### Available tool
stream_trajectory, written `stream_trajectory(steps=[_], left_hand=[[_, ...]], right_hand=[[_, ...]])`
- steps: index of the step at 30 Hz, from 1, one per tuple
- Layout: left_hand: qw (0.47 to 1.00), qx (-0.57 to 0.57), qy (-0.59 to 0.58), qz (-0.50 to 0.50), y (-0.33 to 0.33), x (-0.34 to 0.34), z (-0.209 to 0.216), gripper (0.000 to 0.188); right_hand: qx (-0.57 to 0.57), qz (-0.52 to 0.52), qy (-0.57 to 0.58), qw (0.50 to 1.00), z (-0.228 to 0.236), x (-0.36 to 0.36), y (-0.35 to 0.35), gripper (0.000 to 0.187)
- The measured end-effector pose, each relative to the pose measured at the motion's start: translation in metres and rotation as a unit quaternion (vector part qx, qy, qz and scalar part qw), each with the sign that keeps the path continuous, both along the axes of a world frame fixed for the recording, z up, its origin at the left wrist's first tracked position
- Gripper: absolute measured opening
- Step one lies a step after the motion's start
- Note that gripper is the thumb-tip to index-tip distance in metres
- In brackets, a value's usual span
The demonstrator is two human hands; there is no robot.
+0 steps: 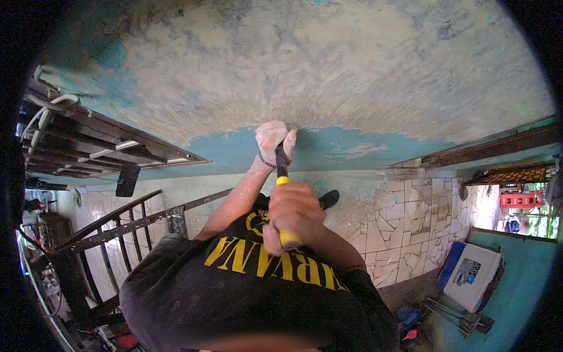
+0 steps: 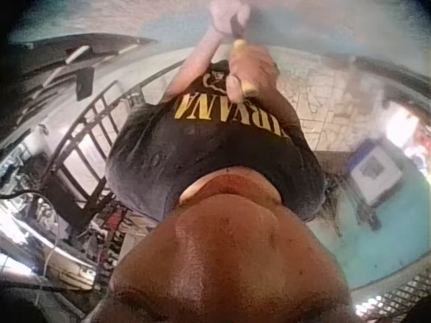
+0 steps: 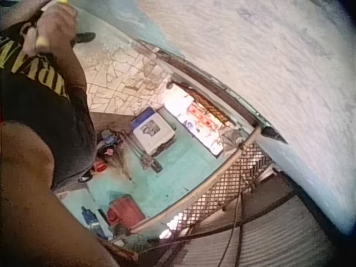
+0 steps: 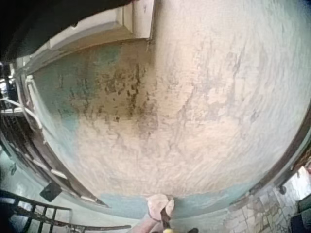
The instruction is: The person scrapes peeling paint off a wall using a handheld metal scraper.
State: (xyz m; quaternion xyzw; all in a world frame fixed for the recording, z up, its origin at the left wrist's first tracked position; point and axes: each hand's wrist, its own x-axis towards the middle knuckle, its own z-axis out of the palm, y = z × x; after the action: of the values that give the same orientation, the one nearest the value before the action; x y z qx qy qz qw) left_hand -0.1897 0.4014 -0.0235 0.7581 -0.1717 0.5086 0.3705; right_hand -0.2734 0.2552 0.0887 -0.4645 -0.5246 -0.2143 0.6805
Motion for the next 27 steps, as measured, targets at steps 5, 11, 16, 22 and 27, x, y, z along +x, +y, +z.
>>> stream_trajectory(steps=[5, 11, 16, 22, 27], left_hand=[[0.998, -0.037, -0.049, 0.007, -0.003, 0.002, -0.008, 0.032], [0.999, -0.044, -0.009, -0.017, 0.005, -0.006, -0.008, 0.031], [0.999, -0.014, -0.046, -0.004, 0.003, -0.012, 0.002, 0.031], [0.998, -0.013, -0.062, -0.012, 0.004, -0.003, 0.003, 0.024], [0.998, -0.037, -0.033, -0.027, 0.003, -0.008, -0.013, 0.019]], right_hand=[[-0.015, 0.003, -0.003, 1.0, -0.006, -0.008, 0.006, 0.018], [-0.055, -0.007, -0.016, 0.998, -0.01, -0.006, 0.009, 0.02], [-0.037, 0.011, -0.046, 0.998, 0.001, -0.018, 0.003, 0.022], [-0.007, -0.014, -0.046, 0.999, -0.004, -0.013, 0.006, 0.019], [-0.066, -0.029, -0.021, 0.997, 0.005, -0.019, 0.018, 0.019]])
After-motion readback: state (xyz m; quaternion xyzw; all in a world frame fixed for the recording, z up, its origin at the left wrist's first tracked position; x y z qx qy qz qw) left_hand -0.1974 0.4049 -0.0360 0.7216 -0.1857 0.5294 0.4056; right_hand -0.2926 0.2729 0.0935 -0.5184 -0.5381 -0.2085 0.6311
